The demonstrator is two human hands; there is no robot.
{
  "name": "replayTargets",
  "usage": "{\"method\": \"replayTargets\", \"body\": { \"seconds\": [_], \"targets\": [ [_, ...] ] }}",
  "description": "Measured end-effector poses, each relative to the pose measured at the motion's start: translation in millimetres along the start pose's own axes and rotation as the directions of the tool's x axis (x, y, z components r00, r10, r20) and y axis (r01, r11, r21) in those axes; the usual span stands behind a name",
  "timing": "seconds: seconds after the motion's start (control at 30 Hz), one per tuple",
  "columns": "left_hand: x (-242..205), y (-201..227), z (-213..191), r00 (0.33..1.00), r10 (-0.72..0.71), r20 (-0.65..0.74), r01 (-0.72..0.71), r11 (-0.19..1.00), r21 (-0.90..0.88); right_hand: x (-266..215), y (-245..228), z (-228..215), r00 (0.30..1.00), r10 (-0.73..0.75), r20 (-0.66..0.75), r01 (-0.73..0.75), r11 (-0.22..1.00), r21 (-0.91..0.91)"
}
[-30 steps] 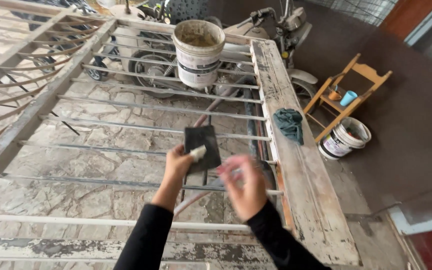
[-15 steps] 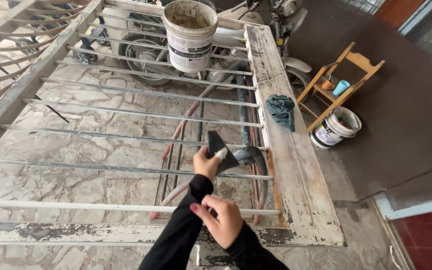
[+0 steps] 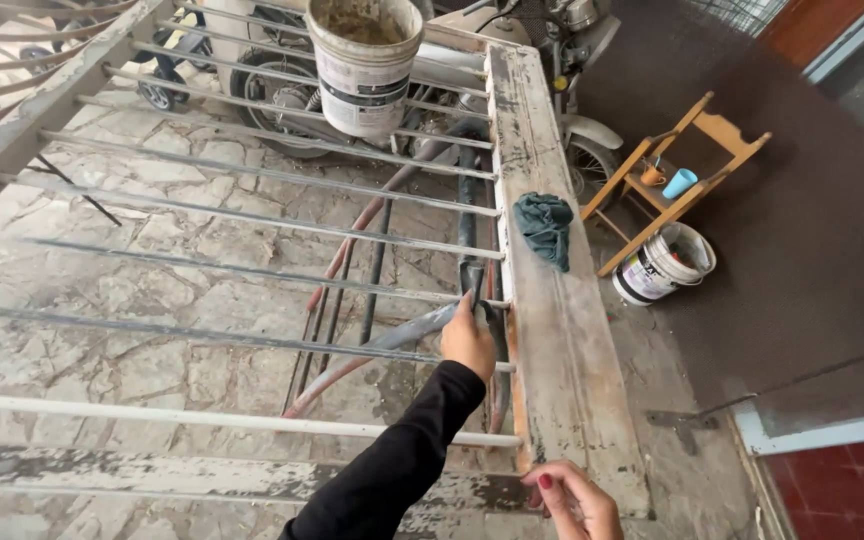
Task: Sanding the metal bars of a gate using a sanding block and water to prepare the surface.
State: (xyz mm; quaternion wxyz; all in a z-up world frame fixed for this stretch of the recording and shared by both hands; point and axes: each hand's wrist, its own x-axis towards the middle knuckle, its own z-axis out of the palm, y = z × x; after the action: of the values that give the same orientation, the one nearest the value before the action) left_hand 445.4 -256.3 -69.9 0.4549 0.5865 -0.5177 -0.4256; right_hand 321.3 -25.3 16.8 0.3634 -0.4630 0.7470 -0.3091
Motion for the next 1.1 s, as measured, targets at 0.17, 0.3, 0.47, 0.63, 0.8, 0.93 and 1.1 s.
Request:
{"method": "replayTargets", "body": {
  "seconds": [0.17, 0.3, 0.47, 0.63, 0.8, 0.93, 1.1],
  "targets": [
    [15.8, -11.4, 88.1, 0.997, 0.043, -0.064, -0.043, 0.999, 0.012, 20.3, 18.4, -19.0, 0.994, -0.063, -0.089, 0.078, 0.982, 0.170],
    [46.7, -21.8, 126.3, 0.992, -0.077, -0.097, 0.080, 0.996, 0.034, 36.1, 41.9, -32.5, 0.921, -0.361, -0.146, 0.373, 0.926, 0.065],
    [48.7, -26.1, 133.5, 0.984, -0.013, -0.177, 0.001, 0.998, -0.067, 92.3, 120.8, -86.7, 0.901, -0.278, 0.334, 0.281, 0.959, 0.041],
    [61.1, -57.8, 157.6, 0.950, 0.271, -0.152, -0.283, 0.957, -0.058, 80.3, 79.4, -95.5, 0.917, -0.356, 0.181, 0.362, 0.932, 0.000],
    [84.9, -86.7, 161.3, 0.954, 0.283, -0.097, -0.292, 0.953, -0.085, 69.3, 53.6, -98.7, 0.845, -0.534, 0.003, 0.533, 0.844, 0.051],
    [39.4, -86.7, 148.7, 0.947, 0.286, -0.149, -0.304, 0.945, -0.118, 78.4, 69.2, -106.2, 0.795, -0.570, 0.208, 0.539, 0.821, 0.190],
    [10.6, -34.7, 117.8, 0.988, -0.094, 0.121, 0.121, 0.962, -0.244, 71.7, 51.8, -77.4, 0.819, -0.573, 0.041, 0.564, 0.815, 0.132]
  ]
}}
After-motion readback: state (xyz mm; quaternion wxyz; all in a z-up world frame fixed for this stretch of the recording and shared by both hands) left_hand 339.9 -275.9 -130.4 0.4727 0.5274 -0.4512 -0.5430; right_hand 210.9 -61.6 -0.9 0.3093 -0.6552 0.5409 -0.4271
